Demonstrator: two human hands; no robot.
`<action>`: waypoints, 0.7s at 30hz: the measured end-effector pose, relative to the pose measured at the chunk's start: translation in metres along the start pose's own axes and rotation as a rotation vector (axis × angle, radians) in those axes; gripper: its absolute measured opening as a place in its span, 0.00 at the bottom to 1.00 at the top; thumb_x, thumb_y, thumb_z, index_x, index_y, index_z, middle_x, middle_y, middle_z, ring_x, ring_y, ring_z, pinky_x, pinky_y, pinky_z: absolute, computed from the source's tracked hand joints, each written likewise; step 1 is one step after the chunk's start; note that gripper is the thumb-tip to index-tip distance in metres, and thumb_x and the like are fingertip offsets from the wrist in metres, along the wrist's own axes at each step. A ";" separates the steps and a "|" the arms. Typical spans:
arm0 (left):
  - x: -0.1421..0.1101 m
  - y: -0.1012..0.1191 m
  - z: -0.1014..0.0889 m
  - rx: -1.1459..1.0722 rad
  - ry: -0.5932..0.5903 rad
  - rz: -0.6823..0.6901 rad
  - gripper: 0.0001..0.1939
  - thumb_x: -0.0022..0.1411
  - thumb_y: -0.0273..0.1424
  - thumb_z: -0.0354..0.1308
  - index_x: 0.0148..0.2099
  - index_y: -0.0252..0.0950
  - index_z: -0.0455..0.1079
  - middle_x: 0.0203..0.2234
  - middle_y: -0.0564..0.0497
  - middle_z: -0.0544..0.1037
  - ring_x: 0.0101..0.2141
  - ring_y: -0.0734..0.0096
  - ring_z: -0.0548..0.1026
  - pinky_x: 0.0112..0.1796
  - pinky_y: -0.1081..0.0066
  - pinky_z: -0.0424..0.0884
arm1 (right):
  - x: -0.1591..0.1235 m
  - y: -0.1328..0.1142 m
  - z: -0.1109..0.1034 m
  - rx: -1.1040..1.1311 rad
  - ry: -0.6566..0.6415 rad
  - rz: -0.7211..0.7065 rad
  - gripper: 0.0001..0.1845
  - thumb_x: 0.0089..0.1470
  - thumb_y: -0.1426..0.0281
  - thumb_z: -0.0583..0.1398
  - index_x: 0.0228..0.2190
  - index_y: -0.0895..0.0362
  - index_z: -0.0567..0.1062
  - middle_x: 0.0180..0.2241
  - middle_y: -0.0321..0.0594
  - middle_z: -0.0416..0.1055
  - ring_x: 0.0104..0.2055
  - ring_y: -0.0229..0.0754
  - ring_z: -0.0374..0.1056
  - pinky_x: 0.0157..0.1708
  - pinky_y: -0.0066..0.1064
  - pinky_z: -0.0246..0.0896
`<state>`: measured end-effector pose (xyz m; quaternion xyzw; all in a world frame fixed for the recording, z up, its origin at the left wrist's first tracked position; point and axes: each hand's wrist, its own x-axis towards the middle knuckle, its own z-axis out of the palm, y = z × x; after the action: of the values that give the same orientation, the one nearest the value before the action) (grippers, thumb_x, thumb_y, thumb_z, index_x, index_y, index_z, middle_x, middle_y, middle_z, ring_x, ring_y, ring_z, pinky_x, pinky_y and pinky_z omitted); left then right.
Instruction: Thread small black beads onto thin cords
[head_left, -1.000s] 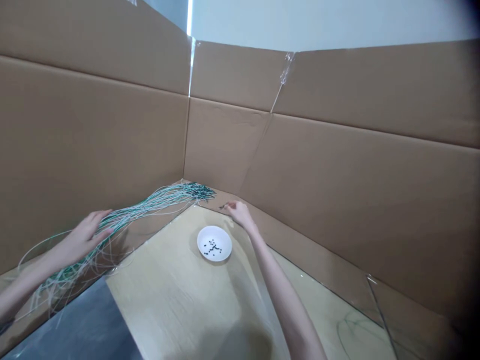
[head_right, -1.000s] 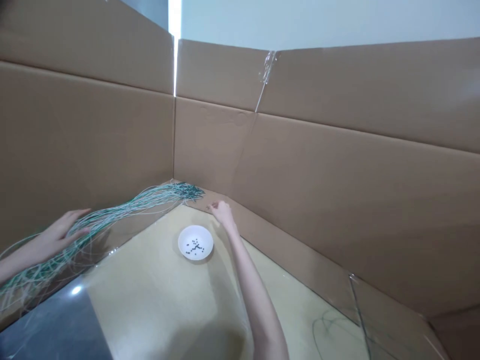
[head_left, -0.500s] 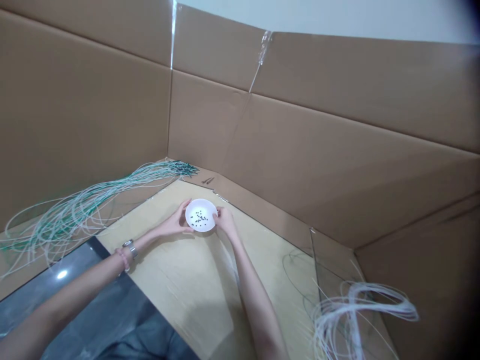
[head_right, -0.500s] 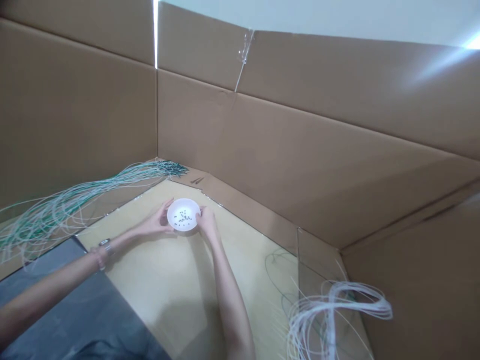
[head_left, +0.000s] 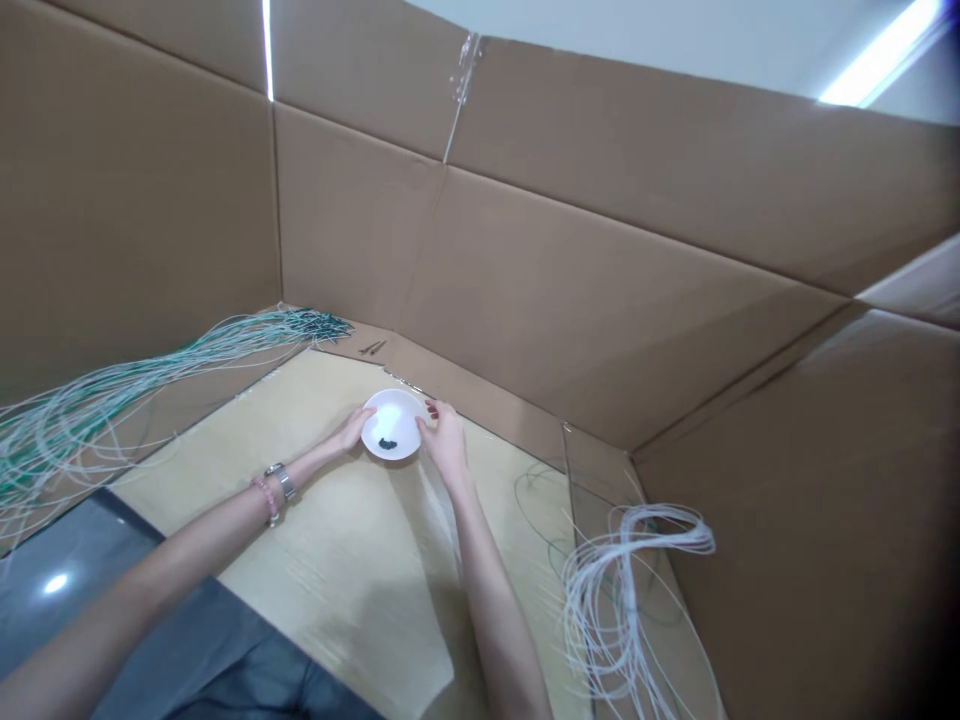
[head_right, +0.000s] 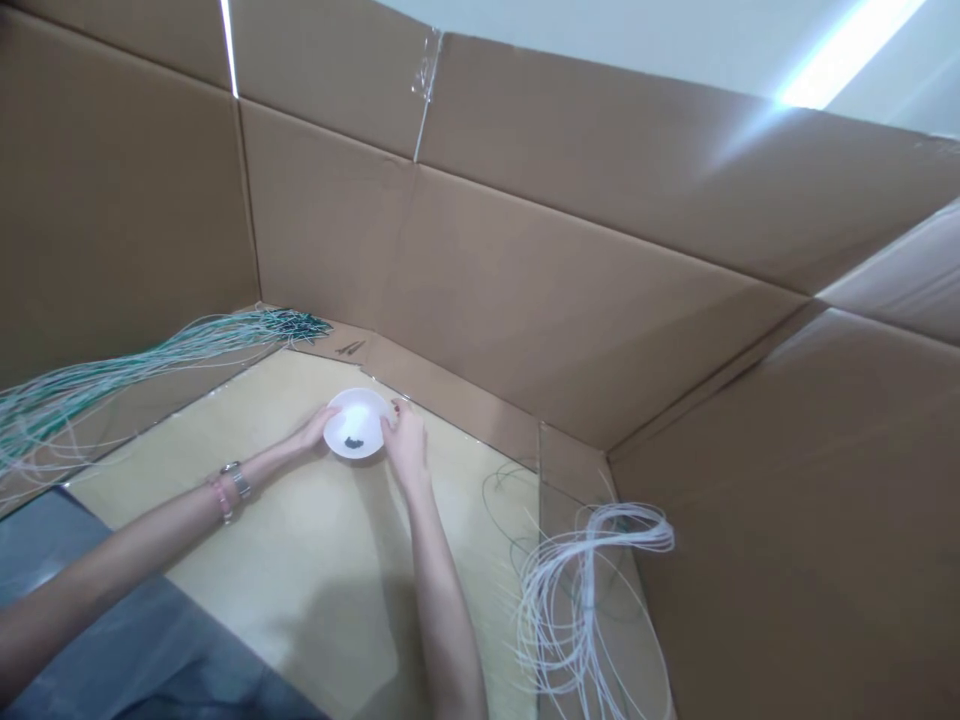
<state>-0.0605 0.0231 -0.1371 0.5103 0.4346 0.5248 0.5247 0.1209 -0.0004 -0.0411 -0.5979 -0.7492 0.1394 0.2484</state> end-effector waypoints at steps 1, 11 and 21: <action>0.001 0.000 -0.001 0.017 0.030 0.011 0.16 0.64 0.37 0.53 0.50 0.32 0.66 0.45 0.45 0.72 0.43 0.63 0.73 0.44 0.58 0.71 | 0.000 -0.003 -0.003 0.000 0.017 -0.015 0.17 0.59 0.64 0.56 0.48 0.59 0.67 0.48 0.44 0.67 0.46 0.43 0.67 0.45 0.42 0.66; -0.012 0.008 -0.006 0.170 0.200 0.046 0.17 0.64 0.38 0.51 0.50 0.32 0.66 0.45 0.44 0.72 0.45 0.63 0.72 0.47 0.55 0.69 | 0.004 -0.024 0.032 -0.055 -0.332 -0.101 0.15 0.59 0.64 0.56 0.45 0.60 0.69 0.44 0.43 0.69 0.43 0.41 0.69 0.42 0.39 0.67; -0.022 0.014 0.004 0.227 0.161 0.084 0.16 0.65 0.37 0.51 0.49 0.32 0.67 0.44 0.45 0.73 0.42 0.65 0.73 0.44 0.59 0.71 | 0.005 -0.020 0.049 -0.192 -0.576 -0.144 0.16 0.58 0.64 0.57 0.45 0.60 0.69 0.45 0.43 0.69 0.43 0.41 0.68 0.42 0.40 0.67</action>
<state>-0.0596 0.0002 -0.1241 0.5402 0.5101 0.5332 0.4046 0.0775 0.0035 -0.0710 -0.5000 -0.8389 0.2138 -0.0225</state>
